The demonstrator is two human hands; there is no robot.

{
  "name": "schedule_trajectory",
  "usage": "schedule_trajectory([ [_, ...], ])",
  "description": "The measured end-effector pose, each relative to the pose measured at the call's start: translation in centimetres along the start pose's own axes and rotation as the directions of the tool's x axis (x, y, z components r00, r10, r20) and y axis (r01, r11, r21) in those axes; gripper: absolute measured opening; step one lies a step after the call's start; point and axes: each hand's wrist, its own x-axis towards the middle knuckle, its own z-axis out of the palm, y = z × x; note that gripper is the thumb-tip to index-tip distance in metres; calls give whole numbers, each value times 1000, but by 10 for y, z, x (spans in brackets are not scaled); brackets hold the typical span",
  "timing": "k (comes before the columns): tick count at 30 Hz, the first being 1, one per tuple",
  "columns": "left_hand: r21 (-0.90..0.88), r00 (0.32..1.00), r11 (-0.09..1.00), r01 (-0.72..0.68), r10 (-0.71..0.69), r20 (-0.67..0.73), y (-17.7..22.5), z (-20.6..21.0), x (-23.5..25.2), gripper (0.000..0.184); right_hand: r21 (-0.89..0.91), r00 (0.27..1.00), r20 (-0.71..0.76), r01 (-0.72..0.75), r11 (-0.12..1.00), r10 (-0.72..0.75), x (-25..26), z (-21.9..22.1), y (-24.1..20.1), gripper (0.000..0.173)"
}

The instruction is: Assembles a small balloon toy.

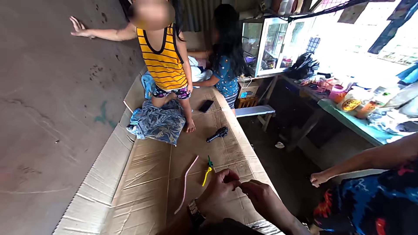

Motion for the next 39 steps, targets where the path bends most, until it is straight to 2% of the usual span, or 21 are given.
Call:
schedule_trajectory([
  [5,2,995,997,75,-75,-67,0,-6,-4,21,-92,987,-40,151,984,-155,10,15,6,13],
  [9,-18,989,1000,20,-22,-147,3,-13,-5,19,120,996,81,33,992,-43,23,7,-3,16],
  [11,-7,989,1000,15,-16,-150,5,-15,-5,20,150,992,120,16,989,-34,27,3,-3,15],
  [16,24,987,999,38,-34,-154,6,-14,-5,21,63,975,215,51,997,-63,32,-1,-3,21],
  [19,-17,987,999,41,-44,-157,1,-12,-2,21,-28,985,167,48,998,-42,32,6,-1,19],
  [22,-103,984,993,55,-72,-165,2,-13,3,18,-38,993,111,32,999,-27,36,11,1,16],
  [26,-76,990,997,-6,-4,-139,5,-18,3,17,57,998,47,-54,997,51,38,15,-3,11],
  [30,-66,991,992,-108,103,-82,7,-21,2,16,163,982,15,-187,969,187,40,21,-5,14],
  [32,-103,986,982,-159,153,-65,9,-19,-1,15,290,947,78,-321,902,312,43,24,3,16],
  [34,-75,973,974,-212,203,-108,11,-17,-1,15,438,915,184,-403,804,359,43,24,10,20],
  [36,7,968,980,-201,200,-154,14,-21,-1,19,521,935,216,-353,777,280,42,23,8,26],
  [39,99,973,983,-154,168,-158,16,-25,-3,24,422,984,151,-152,894,96,43,20,3,24],
])
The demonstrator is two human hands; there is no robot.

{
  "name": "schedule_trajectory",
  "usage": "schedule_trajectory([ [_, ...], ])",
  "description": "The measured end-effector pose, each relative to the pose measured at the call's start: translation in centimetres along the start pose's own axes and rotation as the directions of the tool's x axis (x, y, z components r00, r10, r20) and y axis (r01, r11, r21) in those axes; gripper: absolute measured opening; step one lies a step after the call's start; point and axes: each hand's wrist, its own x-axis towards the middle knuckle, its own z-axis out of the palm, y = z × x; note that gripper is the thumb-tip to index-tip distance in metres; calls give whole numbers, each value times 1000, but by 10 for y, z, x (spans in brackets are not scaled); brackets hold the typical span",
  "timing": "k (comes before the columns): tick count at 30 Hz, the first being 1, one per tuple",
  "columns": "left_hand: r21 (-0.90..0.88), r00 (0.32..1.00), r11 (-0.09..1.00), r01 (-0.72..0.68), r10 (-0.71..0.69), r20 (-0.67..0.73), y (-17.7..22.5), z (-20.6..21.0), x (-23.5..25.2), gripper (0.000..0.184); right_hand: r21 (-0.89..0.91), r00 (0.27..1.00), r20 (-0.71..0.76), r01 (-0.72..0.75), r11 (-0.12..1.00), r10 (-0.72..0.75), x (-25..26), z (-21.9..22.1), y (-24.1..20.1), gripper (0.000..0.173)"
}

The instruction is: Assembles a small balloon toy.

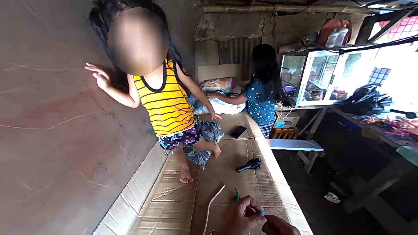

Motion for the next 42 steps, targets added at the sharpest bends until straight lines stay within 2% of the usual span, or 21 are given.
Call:
schedule_trajectory([
  [3,3,999,999,-41,41,-3,-6,0,-5,21,-213,991,-35,119,970,-129,-2,-1,-6,18],
  [6,36,998,998,-61,61,-11,-7,-1,-5,22,-273,988,-30,135,952,-149,0,-3,-15,18],
  [9,137,998,990,-35,41,-40,13,-17,15,50,-295,980,-119,120,948,-161,11,-1,-12,16],
  [10,169,996,985,-27,41,-84,29,-28,32,58,-288,976,-148,111,951,-158,18,-4,-11,16],
  [12,247,980,969,31,19,-197,73,-55,72,64,-249,969,-201,91,964,-143,32,-12,-15,18],
  [14,358,960,931,69,36,-278,104,-78,104,57,-246,950,-267,92,965,-159,44,-17,-22,19],
  [15,397,960,916,58,58,-275,113,-81,111,49,-284,933,-302,108,953,-195,50,-20,-26,19],
  [17,410,990,912,9,50,-135,120,-71,108,36,-413,880,-348,166,896,-324,61,-26,-35,19],
  [19,353,995,935,-21,-14,99,112,-52,93,34,-480,853,-345,198,854,-392,65,-34,-43,18],
  [20,317,985,948,-39,-18,174,104,-44,87,33,-487,851,-334,214,847,-406,67,-38,-45,18],
  [21,272,982,961,-52,-1,191,97,-38,82,32,-478,856,-314,231,848,-411,67,-40,-46,18],
  [23,187,991,981,-50,25,131,86,-30,76,25,-416,881,-248,279,865,-403,67,-46,-47,19],
  [26,89,996,996,1,-9,85,81,-25,71,17,-343,906,-148,329,880,-396,63,-48,-47,23],
  [29,-37,998,998,54,-53,20,80,-18,67,11,-390,896,-121,352,851,-426,62,-48,-48,23],
  [34,-224,987,967,122,-142,-77,78,-6,61,12,-511,857,-125,377,773,-500,60,-45,-46,20],
  [38,-289,974,939,188,-217,-70,77,0,59,10,-605,824,-83,406,685,-561,60,-43,-42,15],
  [42,-238,984,957,164,-177,-34,70,-2,57,14,-577,848,-109,371,728,-519,60,-40,-40,13],
])
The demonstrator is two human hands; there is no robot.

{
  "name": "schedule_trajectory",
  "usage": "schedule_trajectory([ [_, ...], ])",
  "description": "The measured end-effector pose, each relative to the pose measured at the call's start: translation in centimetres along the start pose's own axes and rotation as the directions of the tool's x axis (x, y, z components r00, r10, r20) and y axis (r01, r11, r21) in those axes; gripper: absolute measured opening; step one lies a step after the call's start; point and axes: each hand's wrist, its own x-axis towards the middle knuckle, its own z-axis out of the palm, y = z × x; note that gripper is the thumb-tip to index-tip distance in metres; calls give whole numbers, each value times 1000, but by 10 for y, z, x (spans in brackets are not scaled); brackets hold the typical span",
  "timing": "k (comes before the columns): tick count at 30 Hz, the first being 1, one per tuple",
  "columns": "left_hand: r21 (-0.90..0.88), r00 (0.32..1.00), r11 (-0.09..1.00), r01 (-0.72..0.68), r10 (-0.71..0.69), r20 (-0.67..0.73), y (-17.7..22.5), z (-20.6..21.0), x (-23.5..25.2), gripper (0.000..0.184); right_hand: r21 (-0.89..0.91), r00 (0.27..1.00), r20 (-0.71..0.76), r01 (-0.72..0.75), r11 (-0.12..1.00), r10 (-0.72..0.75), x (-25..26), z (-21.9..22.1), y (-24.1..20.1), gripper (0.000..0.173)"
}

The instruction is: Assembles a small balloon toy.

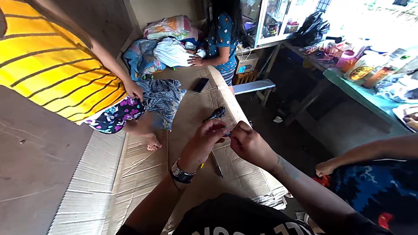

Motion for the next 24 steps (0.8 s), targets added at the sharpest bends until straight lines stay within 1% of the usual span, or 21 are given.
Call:
schedule_trajectory([
  [2,59,998,997,-54,53,19,-4,-3,0,15,109,998,10,-64,992,64,-1,2,3,12],
  [3,81,996,993,-81,79,31,-6,-4,-1,15,187,992,44,-122,975,116,-2,1,4,12],
  [4,98,994,990,-106,102,46,-8,-5,0,16,273,977,100,-210,939,189,-3,-1,4,11],
  [5,106,990,986,-132,125,66,-12,-6,0,17,362,944,181,-325,874,277,-3,-4,2,10],
  [6,106,985,982,-156,147,88,-15,-7,1,17,441,894,267,-445,779,360,-2,-6,0,7],
  [7,98,980,979,-177,166,111,-19,-9,2,18,509,833,349,-554,659,430,-1,-9,-2,5],
  [8,85,975,977,-193,181,131,-23,-10,3,19,561,767,434,-641,524,473,0,-11,-4,8],
  [9,73,971,976,-204,192,143,-26,-11,3,19,592,715,499,-694,409,490,-1,-12,-5,9],
  [10,63,969,975,-211,200,147,-28,-11,3,20,607,691,531,-714,348,491,-2,-13,-5,10],
  [11,59,968,974,-217,206,145,-30,-12,2,20,613,707,524,-700,367,475,-4,-12,-4,11],
  [12,57,968,974,-220,210,140,-32,-12,2,20,612,764,471,-643,460,441,-8,-10,-2,13],
  [14,48,970,974,-220,213,119,-30,-12,1,20,555,889,326,-456,696,323,-15,-8,5,21],
  [15,42,972,976,-214,208,110,-30,-12,0,20,490,929,262,-362,793,263,-17,-7,7,23],
  [16,38,973,977,-208,203,108,-30,-11,-1,20,417,954,200,-287,862,221,-18,-7,8,23],
  [18,30,975,981,-193,188,121,-30,-10,-2,20,315,976,122,-211,925,181,-18,-8,6,20],
  [20,3,979,987,-163,161,127,-28,-8,-3,20,270,978,134,-192,944,160,-16,-13,4,21],
  [22,-17,987,992,-124,125,97,-26,-4,-5,17,220,977,170,-168,961,132,-14,-16,1,22],
  [24,-3,994,995,-95,95,59,-24,-1,-7,10,103,982,160,-116,988,98,-14,-15,-4,21],
])
